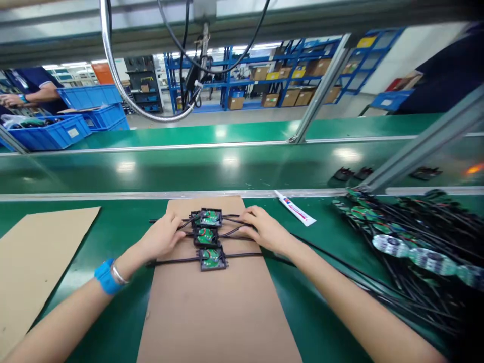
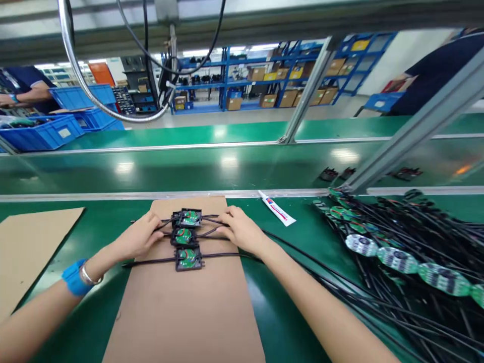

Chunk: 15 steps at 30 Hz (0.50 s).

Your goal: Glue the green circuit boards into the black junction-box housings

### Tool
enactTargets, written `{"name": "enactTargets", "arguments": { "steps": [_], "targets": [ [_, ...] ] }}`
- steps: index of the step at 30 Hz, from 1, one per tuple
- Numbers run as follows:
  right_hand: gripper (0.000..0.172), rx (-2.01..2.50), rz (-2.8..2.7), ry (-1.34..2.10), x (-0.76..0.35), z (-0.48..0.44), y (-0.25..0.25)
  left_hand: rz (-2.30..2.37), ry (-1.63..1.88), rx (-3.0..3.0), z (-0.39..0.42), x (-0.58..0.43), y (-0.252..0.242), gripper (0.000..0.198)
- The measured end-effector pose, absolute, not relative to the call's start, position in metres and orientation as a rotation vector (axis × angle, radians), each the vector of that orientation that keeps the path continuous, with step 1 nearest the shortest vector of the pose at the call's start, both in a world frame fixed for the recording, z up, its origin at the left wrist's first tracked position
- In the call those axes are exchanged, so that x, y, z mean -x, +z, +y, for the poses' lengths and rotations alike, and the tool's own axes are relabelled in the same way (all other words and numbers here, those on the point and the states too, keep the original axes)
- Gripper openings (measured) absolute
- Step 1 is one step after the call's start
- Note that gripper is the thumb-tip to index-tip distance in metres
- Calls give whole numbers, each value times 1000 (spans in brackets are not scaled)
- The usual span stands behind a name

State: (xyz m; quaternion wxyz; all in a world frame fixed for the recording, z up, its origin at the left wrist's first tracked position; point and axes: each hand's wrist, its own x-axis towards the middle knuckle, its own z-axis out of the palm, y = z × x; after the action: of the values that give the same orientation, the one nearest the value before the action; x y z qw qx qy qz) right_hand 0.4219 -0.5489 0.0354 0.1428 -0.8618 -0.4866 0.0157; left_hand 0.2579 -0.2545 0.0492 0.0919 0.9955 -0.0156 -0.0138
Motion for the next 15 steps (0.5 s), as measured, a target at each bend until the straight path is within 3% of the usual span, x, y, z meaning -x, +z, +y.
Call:
{"name": "enactTargets", "arguments": {
  "steps": [4,5,6,8,10,15],
  "targets": [
    [83,2588,-1462,81,-427,-568,25,-245,-83,-2963,-243,-255,32,94],
    [85,2623,-1461,84,-422,-574,23,-220,-58,-2980,-242,-250,25,88],
    [78,2660,-1457,85,-416,-580,21,-185,-40,-3010,-241,-245,17,70],
    [53,2737,-1445,87,-405,-587,19,-92,-23,-3070,-238,-239,0,36],
    [38,2823,-1426,73,-396,-589,22,-81,-21,-3084,-229,-240,-13,29],
    [30,2985,-1354,-141,-412,-587,69,-77,133,-3075,-168,-266,-5,21]
  ]
}}
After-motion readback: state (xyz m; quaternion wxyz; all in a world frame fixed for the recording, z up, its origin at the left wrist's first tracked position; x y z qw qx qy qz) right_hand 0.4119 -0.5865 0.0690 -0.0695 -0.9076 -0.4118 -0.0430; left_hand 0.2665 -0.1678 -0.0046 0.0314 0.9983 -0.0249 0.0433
